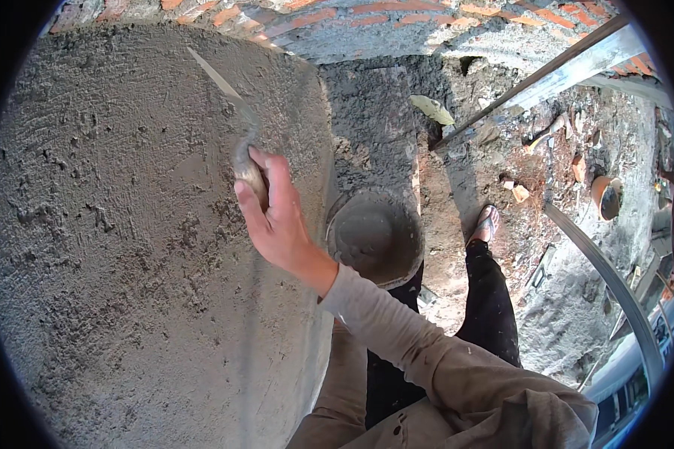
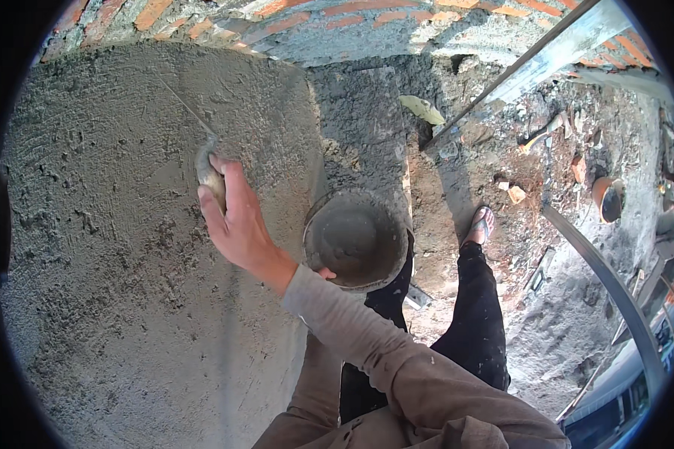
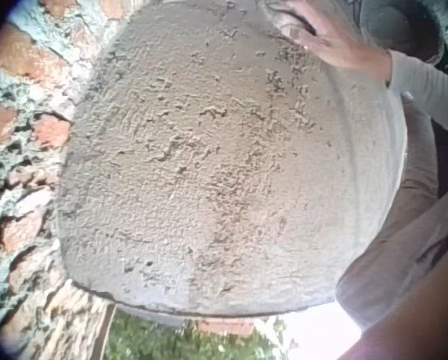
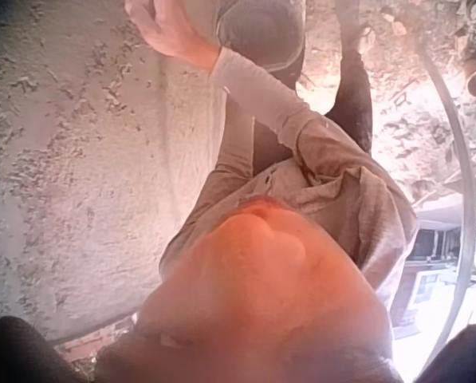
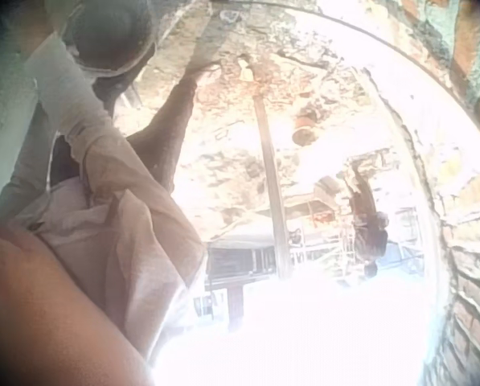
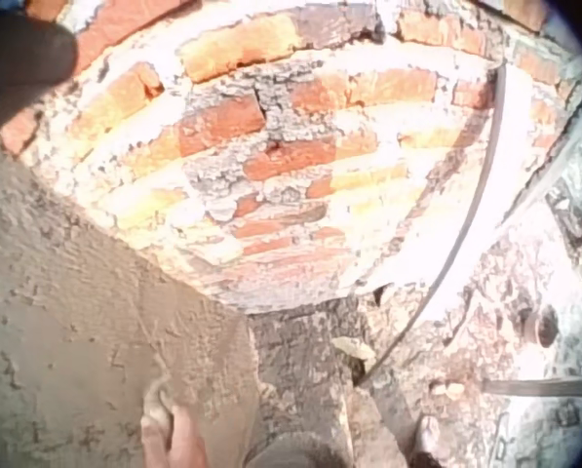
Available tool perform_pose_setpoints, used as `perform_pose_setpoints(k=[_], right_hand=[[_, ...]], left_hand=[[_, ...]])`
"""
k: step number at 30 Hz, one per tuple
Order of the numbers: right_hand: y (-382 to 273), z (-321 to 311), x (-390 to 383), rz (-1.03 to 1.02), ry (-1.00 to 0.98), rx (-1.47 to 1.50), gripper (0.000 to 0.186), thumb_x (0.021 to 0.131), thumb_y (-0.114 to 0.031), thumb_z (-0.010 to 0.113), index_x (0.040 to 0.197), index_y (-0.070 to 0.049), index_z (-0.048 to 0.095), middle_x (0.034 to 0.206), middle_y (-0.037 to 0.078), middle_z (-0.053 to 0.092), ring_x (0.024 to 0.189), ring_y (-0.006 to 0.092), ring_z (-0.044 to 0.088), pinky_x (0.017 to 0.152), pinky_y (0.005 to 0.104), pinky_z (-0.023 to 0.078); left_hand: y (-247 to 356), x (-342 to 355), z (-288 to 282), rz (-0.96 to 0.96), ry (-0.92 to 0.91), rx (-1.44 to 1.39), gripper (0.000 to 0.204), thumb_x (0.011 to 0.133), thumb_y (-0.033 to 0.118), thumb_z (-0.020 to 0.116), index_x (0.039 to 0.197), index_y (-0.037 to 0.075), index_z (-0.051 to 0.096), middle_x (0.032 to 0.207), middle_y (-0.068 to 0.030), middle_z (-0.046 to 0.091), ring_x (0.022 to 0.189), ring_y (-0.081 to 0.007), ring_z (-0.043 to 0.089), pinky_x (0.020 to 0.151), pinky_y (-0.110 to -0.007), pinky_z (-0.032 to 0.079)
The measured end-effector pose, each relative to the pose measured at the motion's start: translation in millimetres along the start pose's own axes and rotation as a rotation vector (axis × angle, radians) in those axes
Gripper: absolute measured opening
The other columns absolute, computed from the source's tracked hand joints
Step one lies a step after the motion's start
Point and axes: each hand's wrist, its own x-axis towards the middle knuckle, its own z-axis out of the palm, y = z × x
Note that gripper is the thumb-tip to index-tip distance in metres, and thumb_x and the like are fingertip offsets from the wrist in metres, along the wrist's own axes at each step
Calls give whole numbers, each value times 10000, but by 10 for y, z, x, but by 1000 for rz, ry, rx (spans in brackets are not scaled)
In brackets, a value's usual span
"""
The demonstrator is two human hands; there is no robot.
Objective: Apply and smooth cement plaster onto a brick wall using a trowel.
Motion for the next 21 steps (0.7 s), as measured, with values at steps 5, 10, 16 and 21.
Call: perform_pose_setpoints(k=[5,10,16,21], right_hand=[[-632,-1815,-738,263,-451,-544,388,806,-118,598,1154,-9,467,950,191,617,832,376,635,705,429,504],[-586,-3014,-686,265,-859,-1244,331,789,-172,600,1074,-20,523,871,185,607,707,344,642,618,436,525],[-361,-3538,-337,-209,-1089,-1159,214,845,-210,570,892,-3,597,736,142,597,584,272,622,490,381,509],[-697,-3679,-301,1119,-798,-256,291,916,-224,482,1093,-22,596,755,34,547,548,106,507,447,258,431]], left_hand=[[42,-121,216,112,-91,171,514,651,-107,456,1136,-21,601,1098,-104,641,962,-215,640,834,-331,521],[19,-618,574,134,-263,330,588,620,-103,457,1196,-56,565,1149,-139,626,1075,-220,601,918,-296,468],[-167,-805,1057,346,-557,376,775,607,-93,458,1379,-62,403,1217,-109,593,1072,-155,575,866,-284,467],[-295,-737,1227,192,-320,263,564,594,-97,467,1135,12,583,1071,-92,624,957,-231,611,820,-339,492]])
